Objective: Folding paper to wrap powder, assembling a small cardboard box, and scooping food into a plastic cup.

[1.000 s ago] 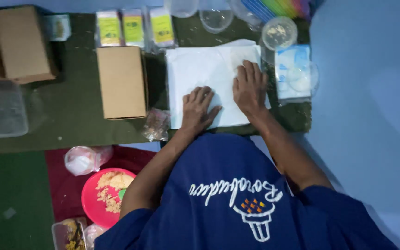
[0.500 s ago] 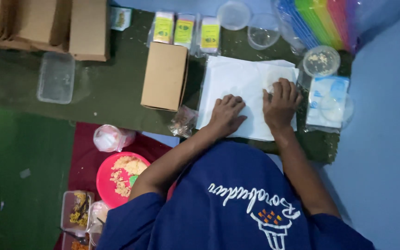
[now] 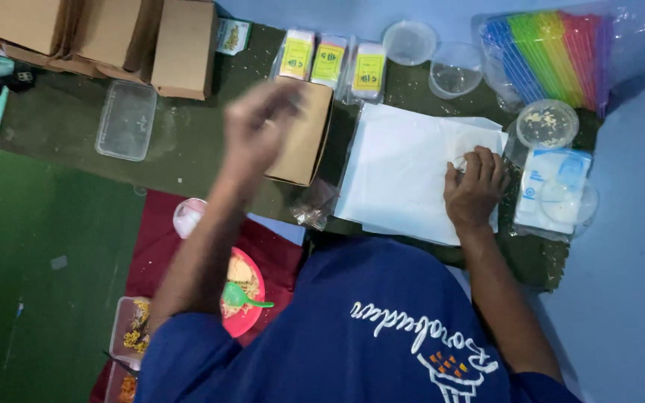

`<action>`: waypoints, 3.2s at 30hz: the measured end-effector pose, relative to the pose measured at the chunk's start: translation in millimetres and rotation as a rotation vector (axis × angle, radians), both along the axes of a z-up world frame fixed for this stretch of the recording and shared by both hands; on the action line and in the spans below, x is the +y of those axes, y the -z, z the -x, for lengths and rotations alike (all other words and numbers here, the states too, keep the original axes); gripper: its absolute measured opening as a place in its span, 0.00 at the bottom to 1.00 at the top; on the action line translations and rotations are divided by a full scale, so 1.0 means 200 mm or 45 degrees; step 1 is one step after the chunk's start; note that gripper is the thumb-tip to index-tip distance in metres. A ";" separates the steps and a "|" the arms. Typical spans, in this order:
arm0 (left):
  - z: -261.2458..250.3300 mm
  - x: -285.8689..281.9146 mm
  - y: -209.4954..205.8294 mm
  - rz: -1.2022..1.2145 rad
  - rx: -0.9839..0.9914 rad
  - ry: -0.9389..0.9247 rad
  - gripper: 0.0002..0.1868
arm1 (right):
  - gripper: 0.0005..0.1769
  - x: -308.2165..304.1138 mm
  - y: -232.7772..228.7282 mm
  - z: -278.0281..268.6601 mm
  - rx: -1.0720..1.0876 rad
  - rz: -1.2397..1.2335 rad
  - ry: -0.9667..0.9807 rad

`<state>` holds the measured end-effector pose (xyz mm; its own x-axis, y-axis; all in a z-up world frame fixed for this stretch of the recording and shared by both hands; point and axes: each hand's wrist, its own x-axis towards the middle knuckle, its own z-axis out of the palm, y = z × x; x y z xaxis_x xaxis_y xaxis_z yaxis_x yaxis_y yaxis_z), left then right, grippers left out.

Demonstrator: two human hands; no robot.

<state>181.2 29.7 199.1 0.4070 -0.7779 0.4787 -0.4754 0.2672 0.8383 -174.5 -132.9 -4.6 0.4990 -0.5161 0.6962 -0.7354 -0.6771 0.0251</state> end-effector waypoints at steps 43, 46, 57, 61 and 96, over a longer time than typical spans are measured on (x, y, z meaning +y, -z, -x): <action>-1.79 0.21 1.01 -0.693 -1.925 -1.499 0.03 | 0.11 0.08 -0.23 -0.14 -0.081 -0.267 -0.147; -1.82 0.19 1.03 -1.036 -1.803 -1.596 0.02 | 0.11 0.07 -0.23 -0.13 -0.074 -0.241 -0.168; -1.71 0.18 0.91 -1.283 -1.578 -1.451 0.15 | 0.13 0.06 -0.19 -0.11 -0.064 -0.246 -0.119; -1.47 0.18 0.68 -0.733 -1.908 -1.523 0.15 | 0.13 -0.02 -0.04 -0.08 -0.082 -0.064 -0.058; 0.72 -0.10 0.14 -0.260 -1.174 -0.401 0.13 | 0.17 0.05 -0.18 0.10 -0.109 -0.377 -0.105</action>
<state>37.3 10.0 172.1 0.1453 -0.8011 0.5806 -0.9884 -0.0913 0.1214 -193.7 -123.8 31.2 0.4937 -0.6629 0.5629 -0.6684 -0.7033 -0.2419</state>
